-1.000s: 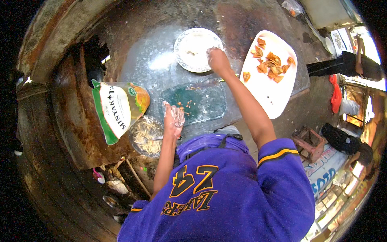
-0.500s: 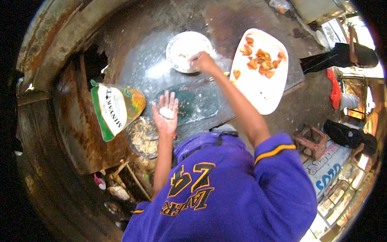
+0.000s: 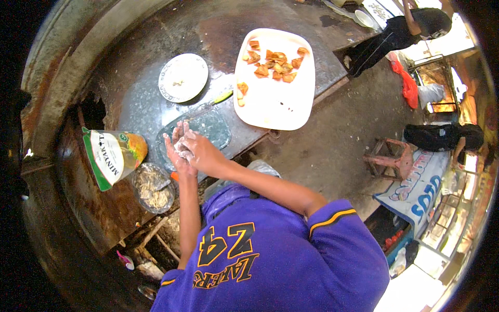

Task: The person flattens dough, places a filling on it, folds it into a triangular packet, and drops it into a wok of hot oil. The person repeats this process multiple times.

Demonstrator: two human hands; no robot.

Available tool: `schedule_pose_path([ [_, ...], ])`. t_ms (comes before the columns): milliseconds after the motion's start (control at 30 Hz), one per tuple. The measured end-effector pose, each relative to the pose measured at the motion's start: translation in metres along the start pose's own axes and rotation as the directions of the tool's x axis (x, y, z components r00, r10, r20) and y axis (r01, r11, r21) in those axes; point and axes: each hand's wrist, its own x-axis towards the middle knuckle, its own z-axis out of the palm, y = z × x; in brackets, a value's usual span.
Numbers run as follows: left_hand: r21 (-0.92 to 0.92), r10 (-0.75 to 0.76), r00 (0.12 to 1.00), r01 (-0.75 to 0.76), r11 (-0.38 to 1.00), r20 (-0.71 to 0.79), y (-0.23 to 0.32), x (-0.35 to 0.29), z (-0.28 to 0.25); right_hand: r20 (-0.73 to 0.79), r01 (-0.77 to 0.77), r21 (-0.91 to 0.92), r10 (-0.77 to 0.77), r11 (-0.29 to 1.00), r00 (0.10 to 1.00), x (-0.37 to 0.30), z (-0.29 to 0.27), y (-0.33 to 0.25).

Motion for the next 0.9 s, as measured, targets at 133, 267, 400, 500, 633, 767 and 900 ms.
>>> schedule_pose_path([
  [133, 0.032, 0.063, 0.998, -0.063, 0.997, 0.015, -0.017, -0.033, -0.006, -0.129, -0.074, -0.218, 0.047, 0.973, 0.991, -0.041, 0.002, -0.001],
  [267, -0.064, 0.074, 0.997, -0.076, 0.995, -0.022, -0.028, -0.065, -0.021, -0.328, 0.05, -0.048, -0.063, 0.998, 0.943, -0.072, 0.009, 0.006],
  [400, -0.092, 0.072, 0.997, -0.07, 0.993, 0.02, -0.04, -0.09, -0.025, 0.433, -0.496, 0.565, 0.275, 0.659, 0.858, -0.096, -0.004, 0.014],
  [500, -0.099, 0.05, 0.999, -0.049, 0.994, 0.01, -0.044, -0.107, -0.023, 0.112, -0.166, 0.55, 0.124, 0.819, 0.986, -0.114, 0.001, 0.001],
  [633, -0.093, 0.079, 0.996, -0.076, 0.993, 0.032, -0.044, -0.122, -0.03, 0.213, -0.258, 0.386, 0.186, 0.886, 0.959, -0.131, 0.003, -0.003],
  [767, -0.147, 0.096, 0.972, -0.065, 0.987, 0.215, -0.032, -0.14, -0.062, 0.223, -0.24, 0.368, 0.166, 0.898, 0.961, -0.148, 0.031, -0.005],
  [900, -0.248, 0.07, 0.984, -0.027, 0.968, 0.166, 0.0, -0.175, -0.112, 0.379, -0.374, 0.56, 0.174, 0.739, 0.909, -0.179, 0.085, -0.022],
])
